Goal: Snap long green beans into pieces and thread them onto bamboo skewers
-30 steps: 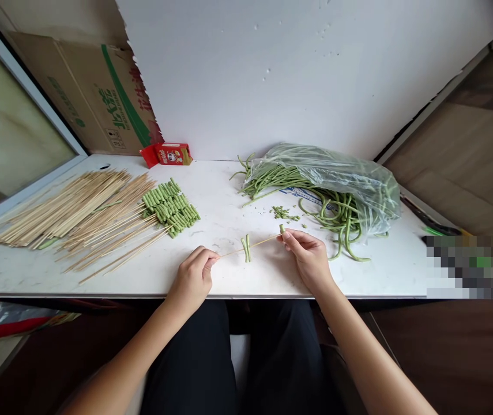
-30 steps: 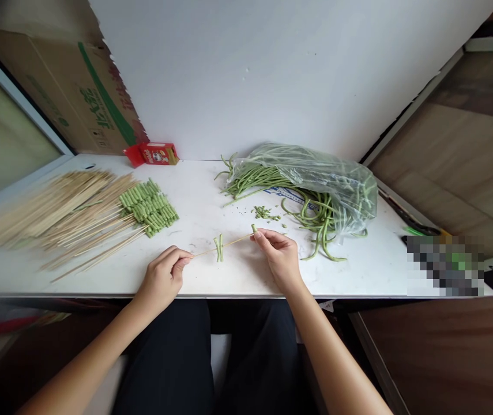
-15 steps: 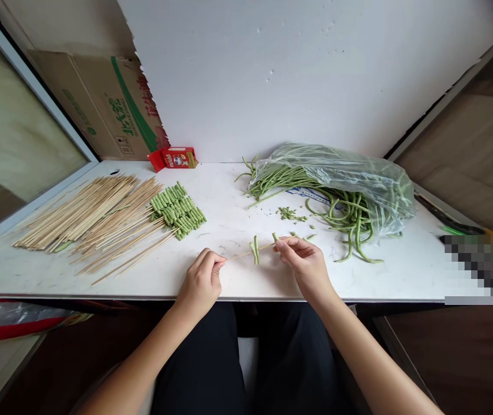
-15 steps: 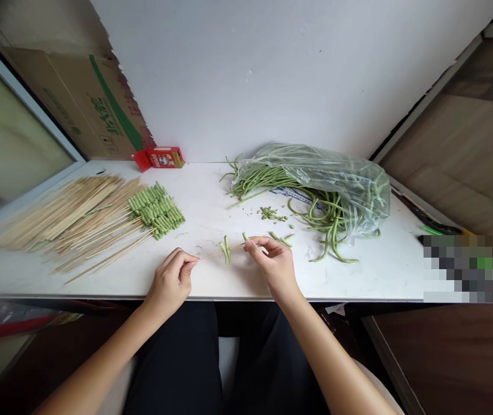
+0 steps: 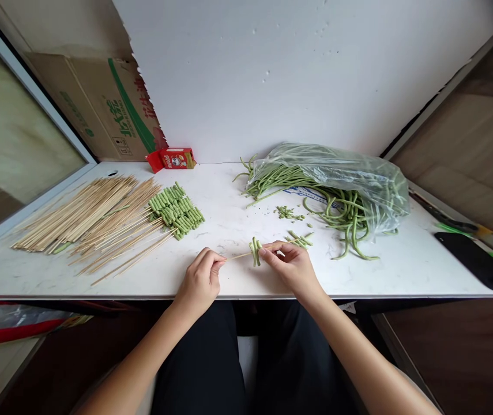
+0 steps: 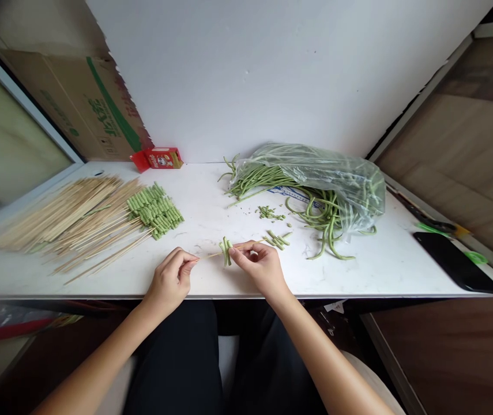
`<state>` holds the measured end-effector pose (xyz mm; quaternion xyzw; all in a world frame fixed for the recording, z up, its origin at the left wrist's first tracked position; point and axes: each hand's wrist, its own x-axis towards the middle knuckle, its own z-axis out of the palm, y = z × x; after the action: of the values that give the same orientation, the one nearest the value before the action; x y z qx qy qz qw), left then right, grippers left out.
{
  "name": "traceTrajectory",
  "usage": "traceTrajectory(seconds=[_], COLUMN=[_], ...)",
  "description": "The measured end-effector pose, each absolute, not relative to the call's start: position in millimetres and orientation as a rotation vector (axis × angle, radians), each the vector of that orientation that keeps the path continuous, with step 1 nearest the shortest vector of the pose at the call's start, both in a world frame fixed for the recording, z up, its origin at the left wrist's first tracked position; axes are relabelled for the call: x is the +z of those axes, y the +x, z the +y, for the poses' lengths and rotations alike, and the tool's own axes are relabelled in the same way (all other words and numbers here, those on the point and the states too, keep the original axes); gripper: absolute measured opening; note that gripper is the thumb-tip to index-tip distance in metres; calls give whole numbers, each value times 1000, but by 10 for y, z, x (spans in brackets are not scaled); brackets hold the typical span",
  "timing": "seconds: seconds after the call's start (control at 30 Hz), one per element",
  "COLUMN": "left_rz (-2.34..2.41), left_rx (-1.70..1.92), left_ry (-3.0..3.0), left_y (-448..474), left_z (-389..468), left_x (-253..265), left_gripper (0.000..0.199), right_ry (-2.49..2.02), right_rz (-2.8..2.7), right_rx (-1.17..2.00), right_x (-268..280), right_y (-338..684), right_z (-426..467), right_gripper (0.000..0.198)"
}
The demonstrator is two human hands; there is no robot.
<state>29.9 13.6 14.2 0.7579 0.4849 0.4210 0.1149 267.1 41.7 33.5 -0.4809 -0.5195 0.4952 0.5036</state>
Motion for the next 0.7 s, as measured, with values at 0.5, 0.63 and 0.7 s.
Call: traceTrajectory(seconds=[0.5, 0.63, 0.7], left_rz=[1515, 1520, 1519], left_rx=[1232, 1231, 1237], left_ry=[2211, 2240, 2241], left_y=[268, 280, 284], left_z=[138, 128, 130], left_x=[98, 122, 130], left_gripper=[14, 14, 14], right_ry=[-1589, -1549, -1507], right_rz=[-1980, -2070, -2101], right_rx=[350, 285, 253], right_x=[611, 534, 492], right_y=[3911, 3824, 3741], right_z=[733, 736, 746], right_gripper=[17, 14, 16])
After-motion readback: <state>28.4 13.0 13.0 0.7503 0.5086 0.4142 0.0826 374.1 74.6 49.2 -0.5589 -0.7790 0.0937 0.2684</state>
